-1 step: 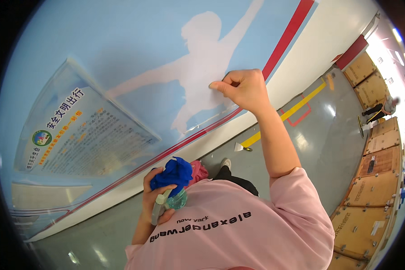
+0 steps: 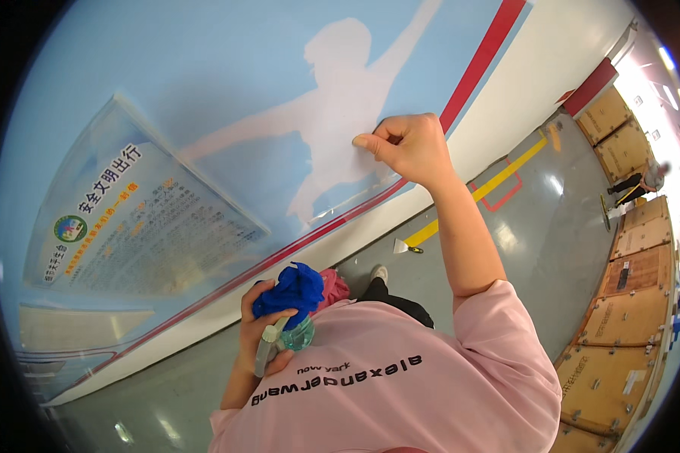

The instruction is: Peeling a large adhesive poster or wall graphic from a vertical surface.

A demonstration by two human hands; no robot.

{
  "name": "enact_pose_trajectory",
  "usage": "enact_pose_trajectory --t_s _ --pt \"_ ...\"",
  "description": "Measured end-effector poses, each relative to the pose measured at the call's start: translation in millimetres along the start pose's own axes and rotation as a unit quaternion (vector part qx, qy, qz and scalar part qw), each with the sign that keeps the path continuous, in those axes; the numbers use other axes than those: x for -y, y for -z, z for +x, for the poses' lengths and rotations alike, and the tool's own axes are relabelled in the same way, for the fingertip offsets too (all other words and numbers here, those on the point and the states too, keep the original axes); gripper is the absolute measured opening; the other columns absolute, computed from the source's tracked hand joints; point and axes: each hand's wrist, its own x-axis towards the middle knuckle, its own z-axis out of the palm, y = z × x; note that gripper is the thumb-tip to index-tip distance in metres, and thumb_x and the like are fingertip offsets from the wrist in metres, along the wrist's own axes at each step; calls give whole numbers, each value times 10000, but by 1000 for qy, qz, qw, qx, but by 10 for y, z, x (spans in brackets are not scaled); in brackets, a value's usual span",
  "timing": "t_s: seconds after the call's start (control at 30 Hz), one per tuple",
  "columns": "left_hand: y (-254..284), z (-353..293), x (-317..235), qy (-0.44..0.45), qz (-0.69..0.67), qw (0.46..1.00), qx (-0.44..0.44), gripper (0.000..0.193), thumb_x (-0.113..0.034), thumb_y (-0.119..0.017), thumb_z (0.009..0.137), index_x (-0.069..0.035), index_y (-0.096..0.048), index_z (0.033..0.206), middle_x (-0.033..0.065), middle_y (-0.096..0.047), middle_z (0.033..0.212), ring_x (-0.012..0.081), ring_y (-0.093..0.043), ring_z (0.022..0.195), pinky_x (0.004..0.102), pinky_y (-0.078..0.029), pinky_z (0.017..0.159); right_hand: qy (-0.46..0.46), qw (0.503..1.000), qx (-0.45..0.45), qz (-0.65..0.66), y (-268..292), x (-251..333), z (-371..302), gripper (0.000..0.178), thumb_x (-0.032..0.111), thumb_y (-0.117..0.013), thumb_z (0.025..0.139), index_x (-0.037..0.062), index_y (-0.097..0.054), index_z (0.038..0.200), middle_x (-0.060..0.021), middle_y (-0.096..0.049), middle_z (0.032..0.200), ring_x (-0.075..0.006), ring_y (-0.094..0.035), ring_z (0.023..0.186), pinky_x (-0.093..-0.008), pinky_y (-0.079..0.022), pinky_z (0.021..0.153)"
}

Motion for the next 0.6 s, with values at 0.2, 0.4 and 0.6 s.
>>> enact_pose_trajectory --t_s 0.2,0.4,0.6 --pt "-17 -59 19 5 -8 1000 -8 437 -303 -667 574 -96 -676 959 187 -382 1265 342 -355 1214 423 -256 1020 74 997 13 -34 47 45 -37 396 442 -716 668 65 -635 577 -60 -554 488 -232 -533 436 -303 -409 431" --pt "-28 -132 30 22 2 999 -24 420 -318 -672 581 -107 -682 945 176 -387 1262 339 -362 1208 421 -264 1015 -6 963 46 -265 98 311 9 467 529 -676 657 76 -632 550 -64 -564 494 -262 -548 461 -315 -420 434" --pt "-45 -29 -53 31 -22 999 -27 345 -246 -689 597 -111 -690 914 161 -397 1250 330 -379 1198 407 -283 1013 27 978 31 -203 123 208 4 397 432 -726 666 61 -630 562 -60 -550 480 -226 -517 437 -314 -413 450"
